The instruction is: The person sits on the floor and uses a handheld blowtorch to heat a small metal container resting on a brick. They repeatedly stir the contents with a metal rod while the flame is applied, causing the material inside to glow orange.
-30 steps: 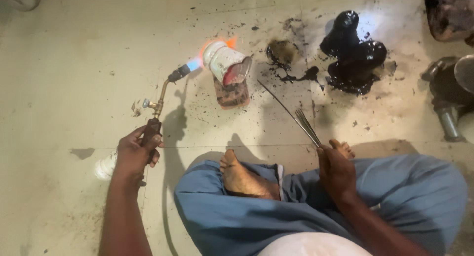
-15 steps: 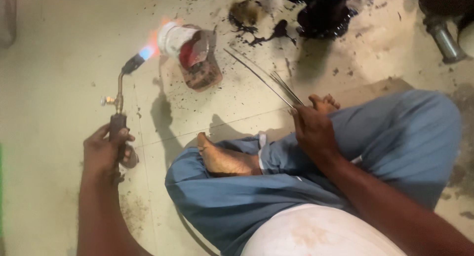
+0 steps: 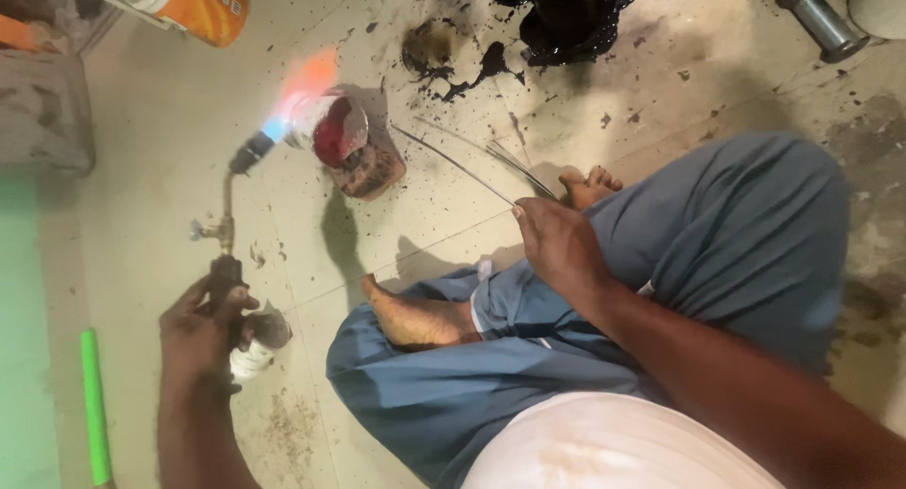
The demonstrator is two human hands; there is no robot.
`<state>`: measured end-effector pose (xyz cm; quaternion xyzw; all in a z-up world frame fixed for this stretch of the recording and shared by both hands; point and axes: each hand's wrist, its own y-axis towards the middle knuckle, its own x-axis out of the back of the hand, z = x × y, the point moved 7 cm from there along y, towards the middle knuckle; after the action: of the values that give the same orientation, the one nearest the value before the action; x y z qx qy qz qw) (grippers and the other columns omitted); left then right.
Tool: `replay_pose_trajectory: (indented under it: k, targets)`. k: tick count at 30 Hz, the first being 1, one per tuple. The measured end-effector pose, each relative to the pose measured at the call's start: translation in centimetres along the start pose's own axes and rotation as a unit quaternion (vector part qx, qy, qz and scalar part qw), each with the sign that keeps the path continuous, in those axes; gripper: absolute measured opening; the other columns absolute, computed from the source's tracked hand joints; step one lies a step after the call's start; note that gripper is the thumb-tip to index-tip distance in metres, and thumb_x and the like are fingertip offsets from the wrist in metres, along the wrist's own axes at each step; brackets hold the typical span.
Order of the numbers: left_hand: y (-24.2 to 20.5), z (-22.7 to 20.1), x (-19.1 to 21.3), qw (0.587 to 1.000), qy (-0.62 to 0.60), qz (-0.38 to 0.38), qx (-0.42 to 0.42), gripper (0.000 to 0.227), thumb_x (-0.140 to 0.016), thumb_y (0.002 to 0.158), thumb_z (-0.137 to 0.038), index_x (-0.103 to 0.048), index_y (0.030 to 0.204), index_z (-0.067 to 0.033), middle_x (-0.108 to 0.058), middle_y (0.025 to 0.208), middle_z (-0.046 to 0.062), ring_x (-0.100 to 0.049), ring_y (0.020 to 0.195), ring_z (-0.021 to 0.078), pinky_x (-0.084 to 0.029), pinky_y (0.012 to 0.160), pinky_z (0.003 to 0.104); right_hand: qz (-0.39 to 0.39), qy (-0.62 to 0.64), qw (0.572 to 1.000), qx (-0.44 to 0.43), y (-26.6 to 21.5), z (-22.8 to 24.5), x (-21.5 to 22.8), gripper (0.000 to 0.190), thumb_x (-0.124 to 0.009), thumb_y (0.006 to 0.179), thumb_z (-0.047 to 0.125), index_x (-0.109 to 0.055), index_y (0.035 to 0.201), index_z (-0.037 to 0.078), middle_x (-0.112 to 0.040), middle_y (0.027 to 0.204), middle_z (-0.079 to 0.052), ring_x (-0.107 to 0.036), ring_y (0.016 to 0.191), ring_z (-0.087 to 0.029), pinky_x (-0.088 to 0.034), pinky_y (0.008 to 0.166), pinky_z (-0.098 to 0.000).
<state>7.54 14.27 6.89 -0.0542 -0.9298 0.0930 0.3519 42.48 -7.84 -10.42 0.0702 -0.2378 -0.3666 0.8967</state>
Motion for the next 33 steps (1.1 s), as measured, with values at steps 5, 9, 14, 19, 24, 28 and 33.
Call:
replay_pose_trajectory:
  k: [5,9,14,19,24,28,33]
  targets:
    - [-3.7,0.4,0.7,0.984,0.171,-0.018,0.05,0.045,-0.071,0.093,-0.014,-0.067,0.137,-0.0041,-0.068,0.082,0.014,-0.05,0.054,0.0149,-0.038,0.048,0.033,0.011,-0.018,1.0,-0.014,-0.2,-0.6,0.0,0.018,-0.059,0.102,0.017,-0.069,0.1,0.002,-0.071,0.092,-0.02,-0.068,0.086,-0.041,-0.053,0.074,-0.0485]
    - [-4.6,1.7,1.5,0.987,0.138,-0.028,0.077,0.044,-0.068,0.092,-0.01,-0.067,0.136,-0.0012,-0.069,0.082,0.01,-0.05,0.053,0.0147,-0.038,0.047,0.032,0.028,-0.021,0.999,-0.016,-0.3,-0.8,-0.4,0.02,-0.057,0.102,0.018,-0.068,0.102,0.001,-0.071,0.093,-0.021,-0.068,0.086,-0.041,-0.053,0.074,-0.049]
    - [-3.1,1.6,2.7,0.995,0.081,-0.047,0.024,0.045,-0.068,0.093,-0.006,-0.063,0.137,0.0022,-0.071,0.083,0.01,-0.052,0.054,0.0133,-0.039,0.048,0.031,0.043,-0.023,0.999,-0.016,-0.3,-0.4,-1.1,0.021,-0.057,0.103,0.019,-0.068,0.1,0.001,-0.07,0.092,-0.022,-0.068,0.087,-0.042,-0.053,0.075,-0.0496]
    - [-0.8,0.4,2.0,0.999,0.032,-0.04,0.015,0.042,-0.068,0.093,-0.007,-0.063,0.134,0.0016,-0.07,0.082,0.01,-0.053,0.053,0.0129,-0.042,0.049,0.029,0.044,-0.049,0.997,-0.042,0.0,-0.2,-1.0,0.022,-0.059,0.102,0.02,-0.069,0.099,0.001,-0.069,0.09,-0.024,-0.066,0.085,-0.044,-0.052,0.072,-0.0498]
    - [0.5,-1.1,0.3,1.0,0.02,-0.002,-0.006,0.04,-0.069,0.093,-0.007,-0.065,0.132,0.0014,-0.068,0.08,0.01,-0.053,0.05,0.0129,-0.043,0.046,0.03,0.049,-0.04,0.997,-0.047,0.0,0.1,-1.0,0.022,-0.059,0.102,0.019,-0.068,0.098,0.0,-0.067,0.084,-0.024,-0.065,0.08,-0.045,-0.05,0.068,-0.0503]
    - [0.3,-1.3,-0.1,0.999,0.05,-0.005,0.009,0.038,-0.069,0.093,-0.009,-0.066,0.13,-0.0014,-0.068,0.08,0.01,-0.054,0.051,0.0122,-0.043,0.044,0.031,0.06,-0.055,0.994,-0.07,-0.3,-0.3,-1.5,0.022,-0.059,0.103,0.02,-0.069,0.099,0.001,-0.067,0.081,-0.024,-0.066,0.076,-0.043,-0.05,0.066,-0.0502]
    - [-2.2,0.2,0.9,0.995,0.088,-0.047,0.01,0.037,-0.07,0.093,-0.011,-0.068,0.129,-0.0029,-0.069,0.077,0.01,-0.057,0.052,0.0128,-0.043,0.045,0.033,0.009,-0.048,0.999,0.004,0.1,0.5,-0.8,0.02,-0.061,0.101,0.018,-0.069,0.102,-0.001,-0.069,0.085,-0.023,-0.067,0.077,-0.042,-0.052,0.065,-0.0485]
